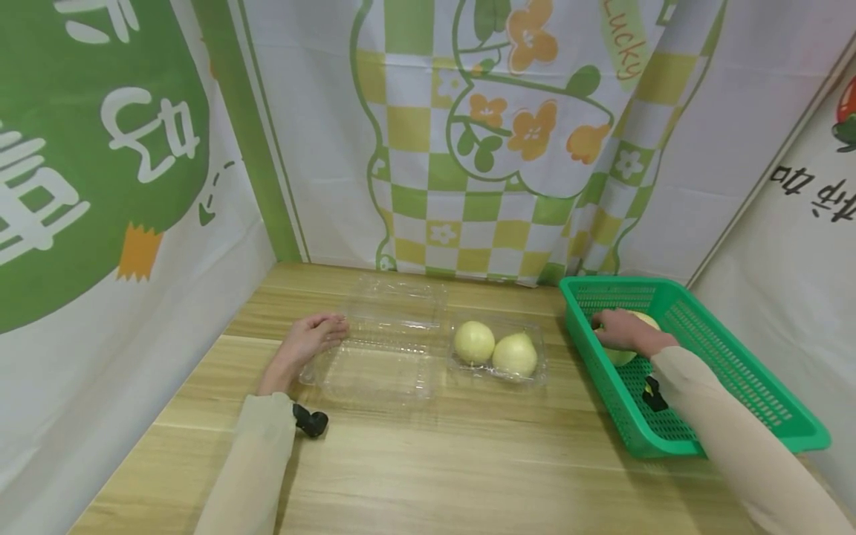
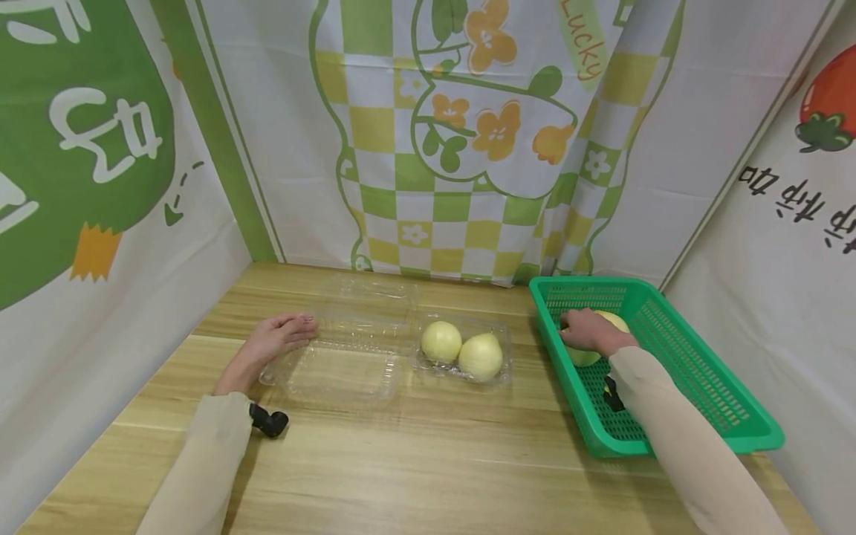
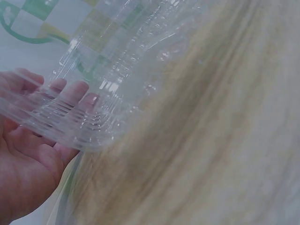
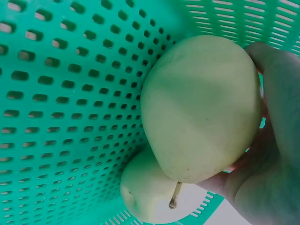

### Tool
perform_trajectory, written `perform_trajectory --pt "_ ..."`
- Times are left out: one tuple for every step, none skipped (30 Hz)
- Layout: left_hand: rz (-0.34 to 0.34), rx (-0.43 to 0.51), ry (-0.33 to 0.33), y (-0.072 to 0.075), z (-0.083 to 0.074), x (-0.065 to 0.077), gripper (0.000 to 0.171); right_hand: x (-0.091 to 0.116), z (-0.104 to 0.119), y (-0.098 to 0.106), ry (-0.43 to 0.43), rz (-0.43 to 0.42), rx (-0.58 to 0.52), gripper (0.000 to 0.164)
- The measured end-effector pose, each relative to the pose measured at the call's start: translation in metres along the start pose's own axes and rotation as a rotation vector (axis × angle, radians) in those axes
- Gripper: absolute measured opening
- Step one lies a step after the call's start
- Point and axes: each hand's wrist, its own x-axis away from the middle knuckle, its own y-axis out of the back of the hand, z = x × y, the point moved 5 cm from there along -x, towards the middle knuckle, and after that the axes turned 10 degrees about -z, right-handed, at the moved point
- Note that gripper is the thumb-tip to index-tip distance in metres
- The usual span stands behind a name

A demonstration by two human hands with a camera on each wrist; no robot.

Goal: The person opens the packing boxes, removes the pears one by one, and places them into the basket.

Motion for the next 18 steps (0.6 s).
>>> perform_trajectory --pt "0.003 0.000 -0.001 0.000 0.000 0.000 0.051 0.000 0.000 -0.001 0.002 -0.003 -0.002 0.045" --pt "0.007 -0.001 -0.002 0.000 -0.001 0.000 0.052 0.000 -0.001 -0.001 0.002 -0.005 -0.005 0.045" --pt "0.012 -0.004 -0.004 0.000 -0.001 0.000 0.052 0.000 -0.001 -0.001 0.002 -0.007 -0.008 0.045" --pt "0.014 -0.004 -0.005 0.000 -0.001 0.001 0.052 0.001 -0.001 -0.001 0.003 -0.011 -0.007 0.045" --pt "0.018 -0.006 -0.007 0.000 -0.002 0.001 0.052 0.001 -0.002 0.000 0.003 -0.012 -0.008 0.045" --pt "0.017 -0.005 -0.003 0.001 -0.002 0.001 0.052 0.001 -0.002 0.000 0.003 -0.012 -0.008 0.045" --pt "0.019 -0.006 -0.005 0.001 -0.002 0.001 0.052 0.001 -0.002 0.000 -0.002 -0.014 -0.009 0.045" --pt "0.019 -0.006 -0.006 0.002 -0.002 0.000 0.053 0.002 -0.002 0.001 -0.005 -0.013 -0.011 0.045" --pt "0.019 -0.007 -0.007 0.002 -0.002 0.000 0.053 0.002 -0.002 0.001 -0.008 -0.013 -0.012 0.046" --pt "0.017 -0.004 -0.006 0.002 -0.001 -0.001 0.053 0.002 -0.001 0.002 -0.011 -0.012 -0.013 0.046" --pt "0.016 -0.003 -0.006 0.003 -0.001 -0.001 0.053 0.003 -0.001 0.002 -0.011 -0.011 -0.013 0.046" --pt "0.013 0.000 -0.004 0.003 0.000 -0.002 0.053 0.003 -0.001 0.003 -0.010 -0.015 -0.012 0.046" --pt "0.011 0.005 -0.001 0.003 0.000 -0.002 0.053 0.003 0.000 0.004 -0.008 -0.019 -0.012 0.046" --pt "0.009 0.007 0.002 0.003 0.001 -0.003 0.052 0.003 0.000 0.004 -0.003 -0.021 -0.009 0.045" --pt "0.007 0.010 0.004 0.003 0.001 -0.003 0.052 0.003 0.001 0.006 0.005 -0.030 -0.005 0.043" --pt "0.008 0.012 0.001 0.003 0.001 -0.003 0.052 0.003 0.002 0.008 0.014 -0.044 -0.003 0.041" --pt "0.007 0.015 0.001 0.003 0.001 -0.003 0.052 0.003 0.002 0.010 0.016 -0.054 -0.005 0.037" --pt "0.007 0.017 0.002 0.003 0.001 -0.003 0.052 0.003 0.002 0.012 0.020 -0.067 -0.007 0.035"
